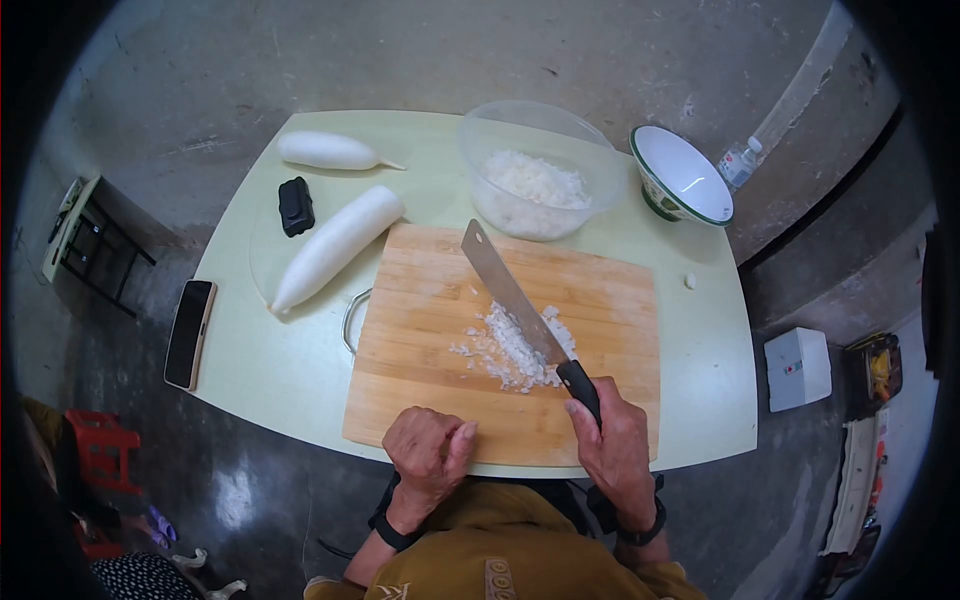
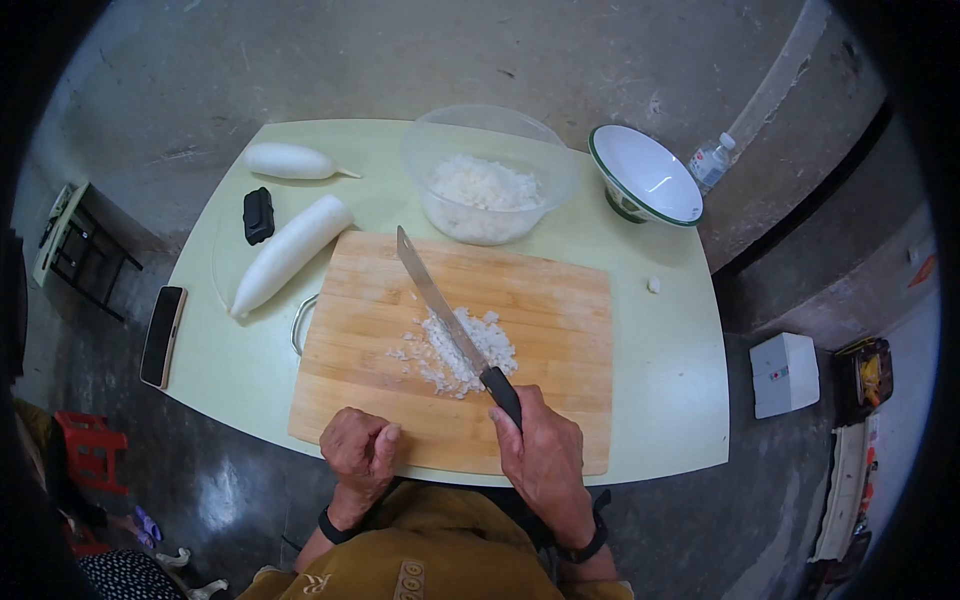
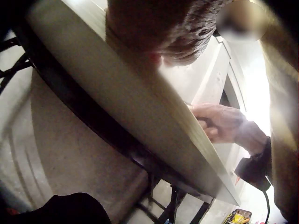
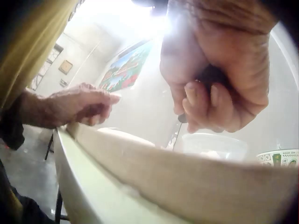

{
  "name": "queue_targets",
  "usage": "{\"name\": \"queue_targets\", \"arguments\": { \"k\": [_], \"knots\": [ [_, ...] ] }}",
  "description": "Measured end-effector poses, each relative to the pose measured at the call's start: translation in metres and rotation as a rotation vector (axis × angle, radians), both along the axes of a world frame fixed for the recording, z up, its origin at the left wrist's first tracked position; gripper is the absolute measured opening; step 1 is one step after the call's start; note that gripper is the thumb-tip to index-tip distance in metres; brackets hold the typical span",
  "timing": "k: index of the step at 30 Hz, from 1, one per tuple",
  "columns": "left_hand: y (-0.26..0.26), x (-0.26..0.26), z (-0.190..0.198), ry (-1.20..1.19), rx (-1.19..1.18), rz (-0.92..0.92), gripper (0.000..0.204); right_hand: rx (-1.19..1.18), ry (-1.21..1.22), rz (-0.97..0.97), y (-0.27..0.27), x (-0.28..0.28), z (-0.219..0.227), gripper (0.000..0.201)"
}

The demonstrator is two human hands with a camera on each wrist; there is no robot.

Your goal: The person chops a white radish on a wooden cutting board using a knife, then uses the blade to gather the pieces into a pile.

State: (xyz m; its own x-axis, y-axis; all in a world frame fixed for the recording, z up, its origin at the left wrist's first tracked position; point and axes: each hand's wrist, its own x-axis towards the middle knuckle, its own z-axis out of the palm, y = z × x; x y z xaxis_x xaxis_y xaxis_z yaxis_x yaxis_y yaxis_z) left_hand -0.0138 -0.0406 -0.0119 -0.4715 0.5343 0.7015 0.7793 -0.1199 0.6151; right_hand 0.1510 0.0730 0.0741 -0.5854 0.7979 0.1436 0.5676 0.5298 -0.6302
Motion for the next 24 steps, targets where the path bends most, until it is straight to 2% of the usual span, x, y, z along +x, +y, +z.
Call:
{"name": "queue_targets", "arguments": {
  "k": [2,5,8,11,15,17,21,24],
  "knots": [
    [-0.001,0.0,0.001,-0.004,-0.007,-0.001,0.016,0.025,-0.068,0.026,0.005,0.0,-0.011,0.018],
    [-0.001,0.0,-0.001,-0.008,-0.008,0.004,0.017,-0.023,-0.088,-0.009,0.004,0.0,-0.001,0.018],
    [0.0,0.0,-0.001,-0.008,-0.01,0.007,0.017,0.038,0.017,0.009,0.0,-0.001,0.001,0.018],
    [-0.002,0.001,-0.001,-0.005,-0.023,0.0,0.017,0.07,-0.06,0.062,0.006,-0.004,-0.014,0.018],
    [-0.001,0.0,0.0,-0.008,-0.017,0.003,0.017,-0.008,-0.081,0.028,0.003,-0.003,-0.001,0.017],
    [-0.001,0.0,0.0,-0.01,-0.018,0.007,0.017,0.023,-0.012,0.038,0.001,-0.002,-0.001,0.016],
    [-0.002,0.0,-0.001,-0.008,-0.024,0.009,0.017,0.082,-0.05,0.087,0.006,-0.003,-0.013,0.017],
    [-0.002,0.0,-0.001,-0.02,-0.025,0.005,0.016,-0.027,-0.069,0.031,0.004,-0.002,0.001,0.018]
  ]
}}
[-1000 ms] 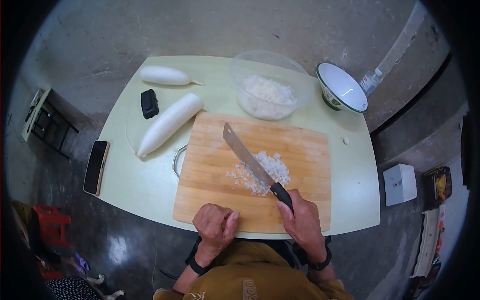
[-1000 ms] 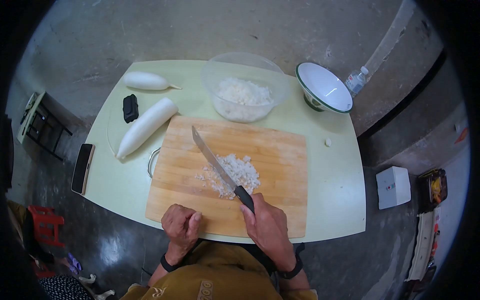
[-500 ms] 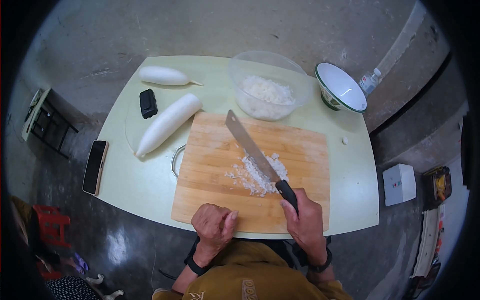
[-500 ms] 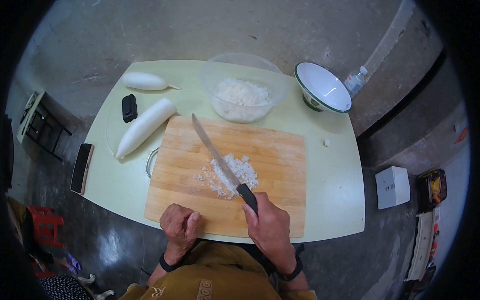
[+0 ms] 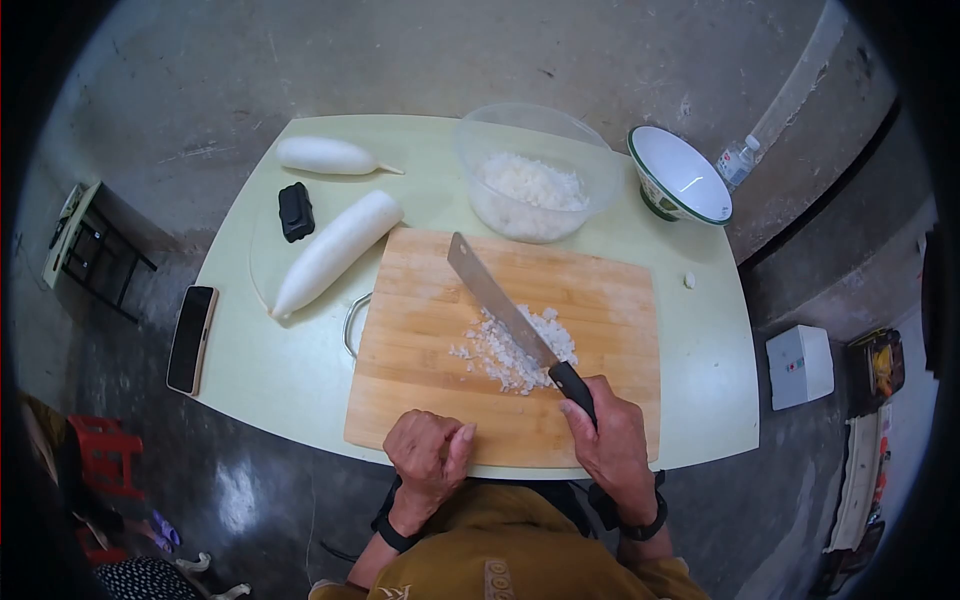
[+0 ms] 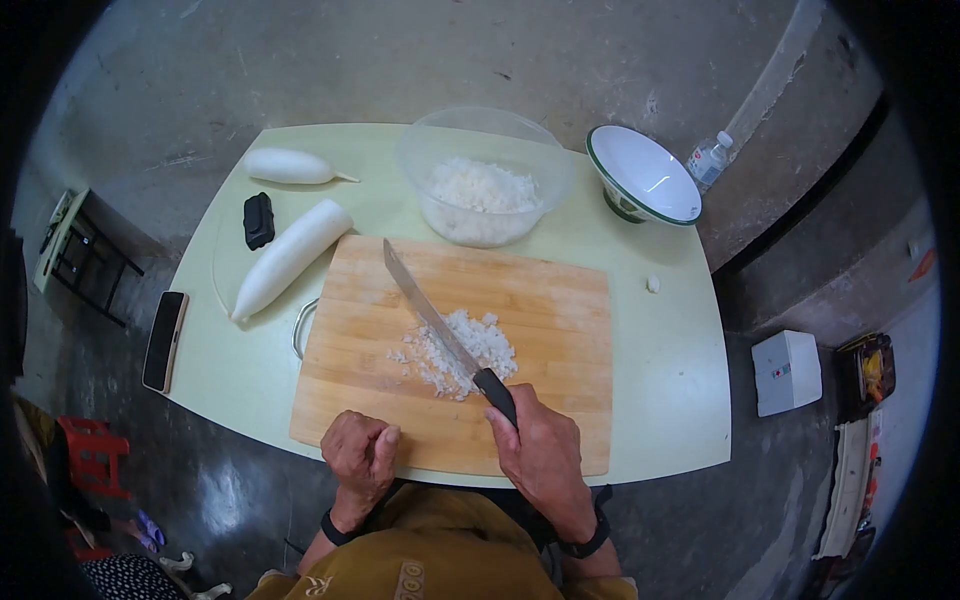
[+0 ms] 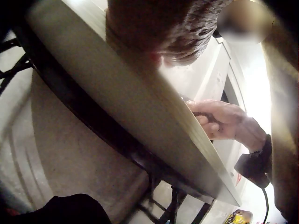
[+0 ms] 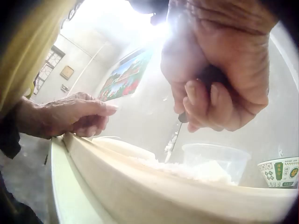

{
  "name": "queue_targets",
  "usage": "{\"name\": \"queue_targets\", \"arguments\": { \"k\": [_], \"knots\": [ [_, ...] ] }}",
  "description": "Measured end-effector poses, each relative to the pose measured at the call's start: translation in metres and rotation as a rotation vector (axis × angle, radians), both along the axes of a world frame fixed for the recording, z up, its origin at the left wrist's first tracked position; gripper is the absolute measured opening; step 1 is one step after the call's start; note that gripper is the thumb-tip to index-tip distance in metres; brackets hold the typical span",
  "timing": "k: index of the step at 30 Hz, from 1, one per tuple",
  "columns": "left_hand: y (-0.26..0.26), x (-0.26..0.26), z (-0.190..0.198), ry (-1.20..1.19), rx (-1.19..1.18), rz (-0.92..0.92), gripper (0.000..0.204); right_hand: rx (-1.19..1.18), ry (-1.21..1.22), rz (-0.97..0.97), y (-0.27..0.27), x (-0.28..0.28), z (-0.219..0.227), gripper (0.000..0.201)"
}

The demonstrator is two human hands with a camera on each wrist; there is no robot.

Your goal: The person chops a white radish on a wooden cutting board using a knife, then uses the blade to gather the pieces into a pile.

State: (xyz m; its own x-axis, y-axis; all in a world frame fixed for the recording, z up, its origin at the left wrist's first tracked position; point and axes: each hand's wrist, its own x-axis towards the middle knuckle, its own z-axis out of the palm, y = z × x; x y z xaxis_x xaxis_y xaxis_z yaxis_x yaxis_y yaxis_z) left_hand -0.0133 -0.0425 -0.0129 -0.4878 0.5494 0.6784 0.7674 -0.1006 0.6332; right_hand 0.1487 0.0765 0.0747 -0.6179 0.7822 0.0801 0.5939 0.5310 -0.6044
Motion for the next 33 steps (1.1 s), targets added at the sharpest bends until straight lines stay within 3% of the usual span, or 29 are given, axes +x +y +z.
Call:
{"name": "queue_targets", "arguments": {
  "k": [33],
  "knots": [
    [0.0,-0.001,0.001,0.025,0.004,-0.021,0.019,-0.042,0.012,-0.032,0.0,-0.004,0.004,0.018]
  ]
}}
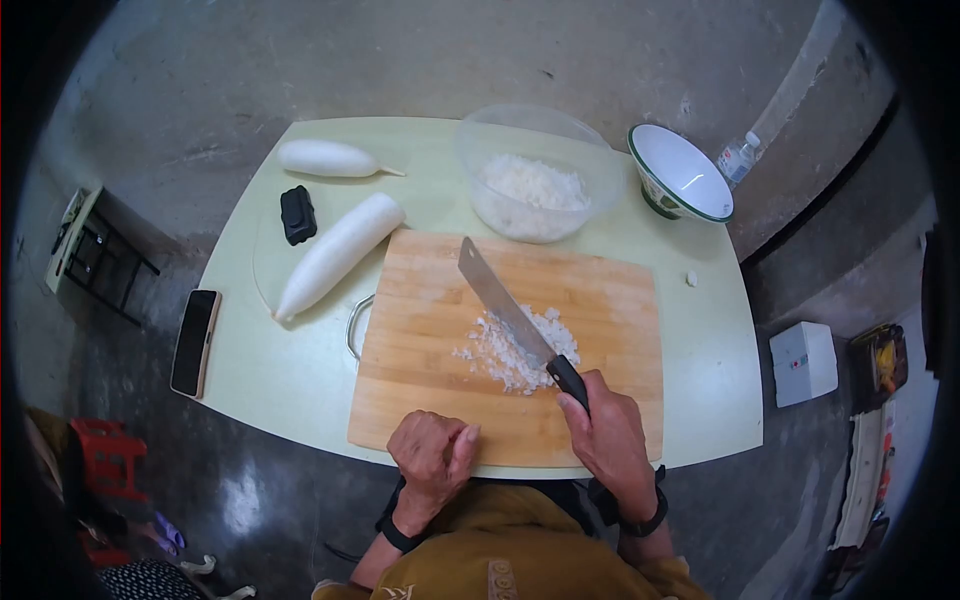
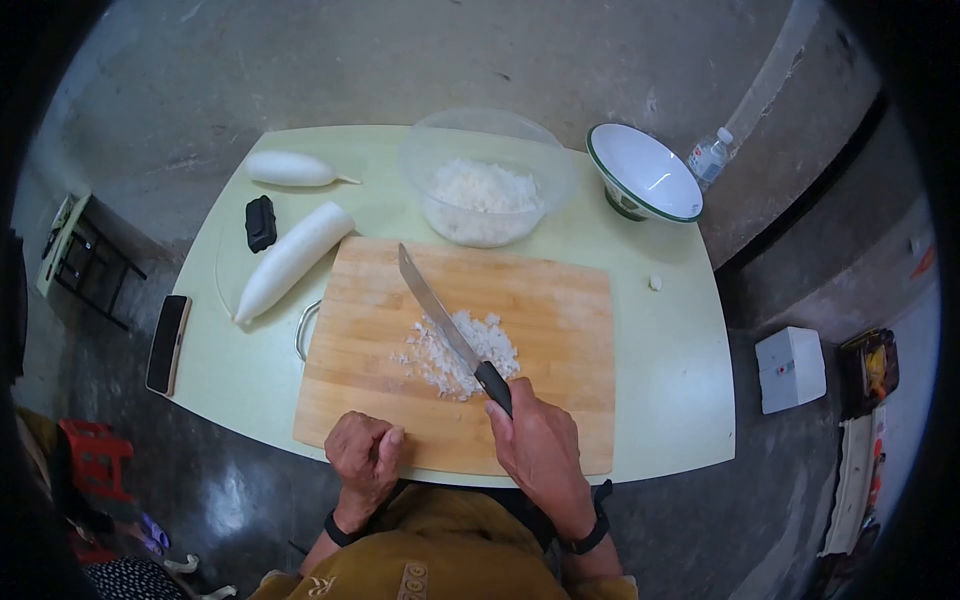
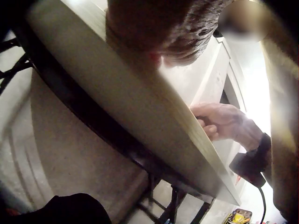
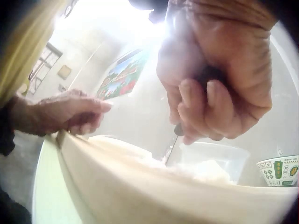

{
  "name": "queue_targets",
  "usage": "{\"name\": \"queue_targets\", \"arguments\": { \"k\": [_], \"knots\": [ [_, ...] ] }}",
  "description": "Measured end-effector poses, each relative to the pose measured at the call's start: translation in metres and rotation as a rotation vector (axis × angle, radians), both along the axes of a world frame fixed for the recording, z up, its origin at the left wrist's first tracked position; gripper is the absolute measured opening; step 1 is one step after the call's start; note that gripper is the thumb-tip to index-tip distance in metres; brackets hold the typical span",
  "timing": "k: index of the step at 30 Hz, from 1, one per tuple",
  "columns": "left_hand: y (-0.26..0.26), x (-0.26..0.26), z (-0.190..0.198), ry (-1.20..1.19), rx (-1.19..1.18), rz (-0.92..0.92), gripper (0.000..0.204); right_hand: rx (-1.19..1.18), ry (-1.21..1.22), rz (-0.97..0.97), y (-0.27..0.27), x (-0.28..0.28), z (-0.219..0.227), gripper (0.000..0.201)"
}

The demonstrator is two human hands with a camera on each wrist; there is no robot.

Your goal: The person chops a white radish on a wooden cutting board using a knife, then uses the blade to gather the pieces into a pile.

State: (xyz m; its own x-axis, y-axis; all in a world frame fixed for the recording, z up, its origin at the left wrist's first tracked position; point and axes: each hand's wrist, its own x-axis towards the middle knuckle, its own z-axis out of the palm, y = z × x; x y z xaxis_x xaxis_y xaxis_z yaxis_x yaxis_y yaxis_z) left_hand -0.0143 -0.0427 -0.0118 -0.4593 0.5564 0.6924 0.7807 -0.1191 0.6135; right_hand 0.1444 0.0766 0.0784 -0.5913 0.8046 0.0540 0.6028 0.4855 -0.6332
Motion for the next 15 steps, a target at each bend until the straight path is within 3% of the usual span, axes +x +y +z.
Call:
{"name": "queue_targets", "arguments": {
  "k": [12,15],
  "knots": [
    [0.001,0.0,-0.002,-0.002,-0.004,0.017,0.016,-0.012,-0.068,0.029,0.005,0.002,0.001,0.018],
    [0.003,0.001,-0.001,0.003,0.019,0.013,0.019,-0.039,0.013,0.009,0.005,0.002,0.002,0.018]
  ]
}}
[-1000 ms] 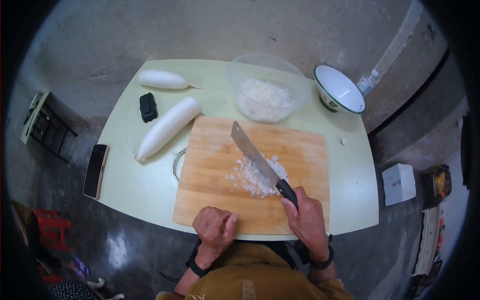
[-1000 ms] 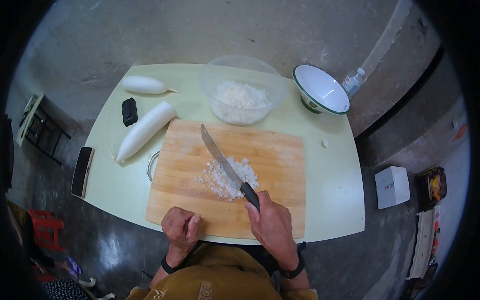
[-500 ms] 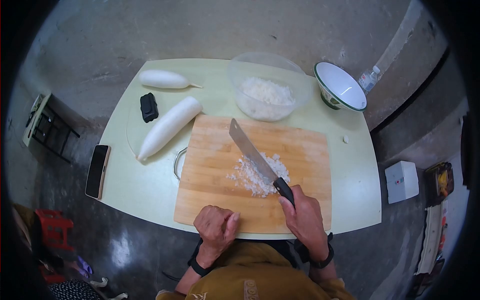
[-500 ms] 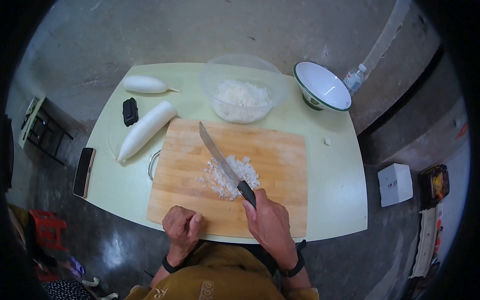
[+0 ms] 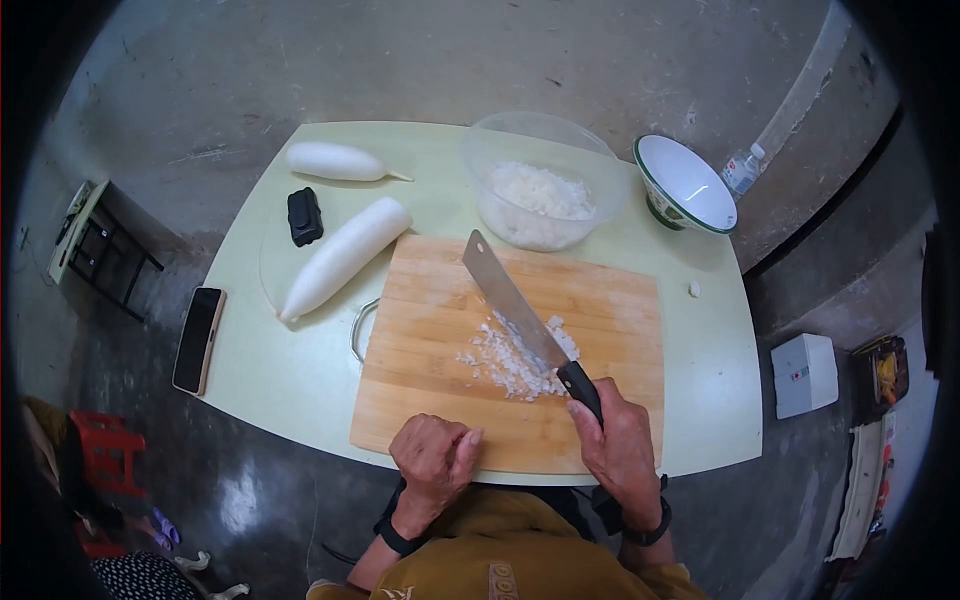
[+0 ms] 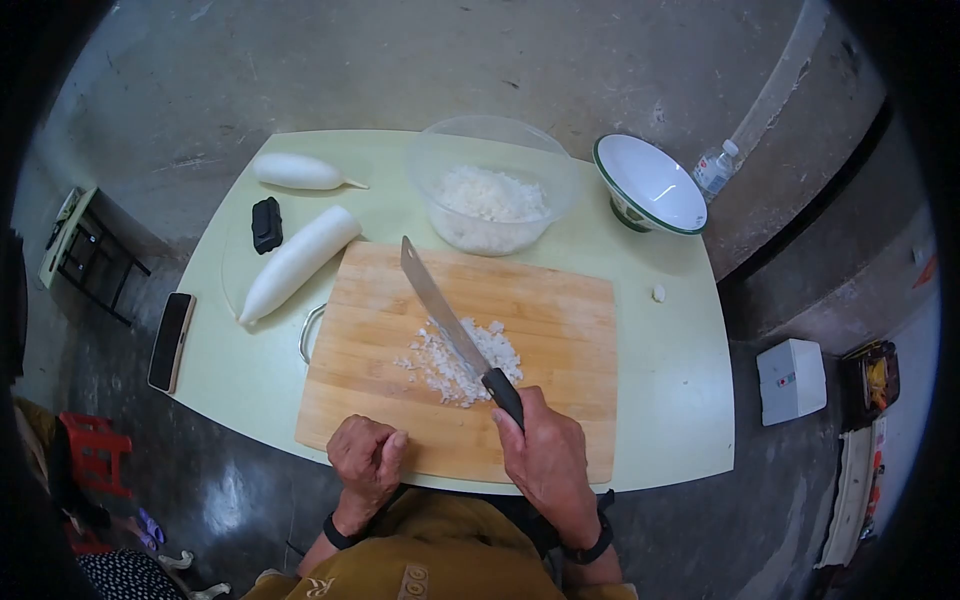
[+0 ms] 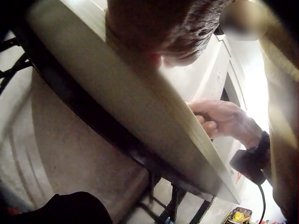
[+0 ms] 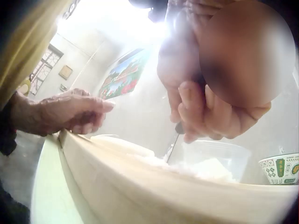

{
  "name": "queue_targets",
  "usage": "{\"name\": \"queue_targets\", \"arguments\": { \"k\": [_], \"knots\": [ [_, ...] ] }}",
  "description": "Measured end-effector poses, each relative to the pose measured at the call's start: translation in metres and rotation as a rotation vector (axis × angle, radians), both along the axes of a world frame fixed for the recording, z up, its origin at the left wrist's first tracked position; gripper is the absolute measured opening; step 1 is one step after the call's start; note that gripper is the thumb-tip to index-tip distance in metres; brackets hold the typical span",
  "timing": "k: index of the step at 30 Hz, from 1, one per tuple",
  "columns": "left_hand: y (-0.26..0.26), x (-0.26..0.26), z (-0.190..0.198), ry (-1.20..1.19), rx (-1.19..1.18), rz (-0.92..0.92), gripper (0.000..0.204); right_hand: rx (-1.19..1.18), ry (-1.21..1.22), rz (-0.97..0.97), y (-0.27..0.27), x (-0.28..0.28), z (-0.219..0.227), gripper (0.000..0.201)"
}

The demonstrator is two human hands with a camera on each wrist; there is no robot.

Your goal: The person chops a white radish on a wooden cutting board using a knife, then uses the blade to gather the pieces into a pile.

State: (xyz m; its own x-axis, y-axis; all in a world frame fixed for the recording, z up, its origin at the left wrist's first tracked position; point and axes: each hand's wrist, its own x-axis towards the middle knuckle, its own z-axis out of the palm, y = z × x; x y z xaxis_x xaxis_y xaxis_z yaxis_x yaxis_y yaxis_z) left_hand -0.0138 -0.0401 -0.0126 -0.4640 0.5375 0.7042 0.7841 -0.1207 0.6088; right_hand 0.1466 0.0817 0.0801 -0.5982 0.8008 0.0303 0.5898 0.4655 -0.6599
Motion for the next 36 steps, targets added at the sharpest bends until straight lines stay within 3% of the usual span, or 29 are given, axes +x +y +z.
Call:
{"name": "queue_targets", "arguments": {
  "k": [2,9,11,17,20,36],
  "knots": [
    [-0.002,0.0,0.001,0.001,-0.015,-0.002,0.017,0.123,0.009,0.06,0.003,-0.001,-0.012,0.018],
    [0.001,0.001,0.0,-0.005,0.015,0.006,0.02,-0.001,-0.014,-0.023,0.002,0.004,0.0,0.019],
    [-0.002,0.002,0.0,-0.018,-0.002,0.005,0.018,0.076,-0.023,0.036,0.006,0.005,-0.016,0.019],
    [-0.002,0.002,-0.001,-0.024,-0.023,0.021,0.018,0.111,0.046,-0.066,-0.001,0.011,-0.001,0.018],
    [-0.001,0.002,0.0,-0.016,-0.02,0.013,0.018,0.151,-0.015,-0.034,0.003,0.013,-0.016,0.018],
    [-0.001,0.001,0.0,0.0,-0.022,0.006,0.015,0.152,0.058,-0.031,-0.003,0.018,-0.009,0.014]
  ]
}}
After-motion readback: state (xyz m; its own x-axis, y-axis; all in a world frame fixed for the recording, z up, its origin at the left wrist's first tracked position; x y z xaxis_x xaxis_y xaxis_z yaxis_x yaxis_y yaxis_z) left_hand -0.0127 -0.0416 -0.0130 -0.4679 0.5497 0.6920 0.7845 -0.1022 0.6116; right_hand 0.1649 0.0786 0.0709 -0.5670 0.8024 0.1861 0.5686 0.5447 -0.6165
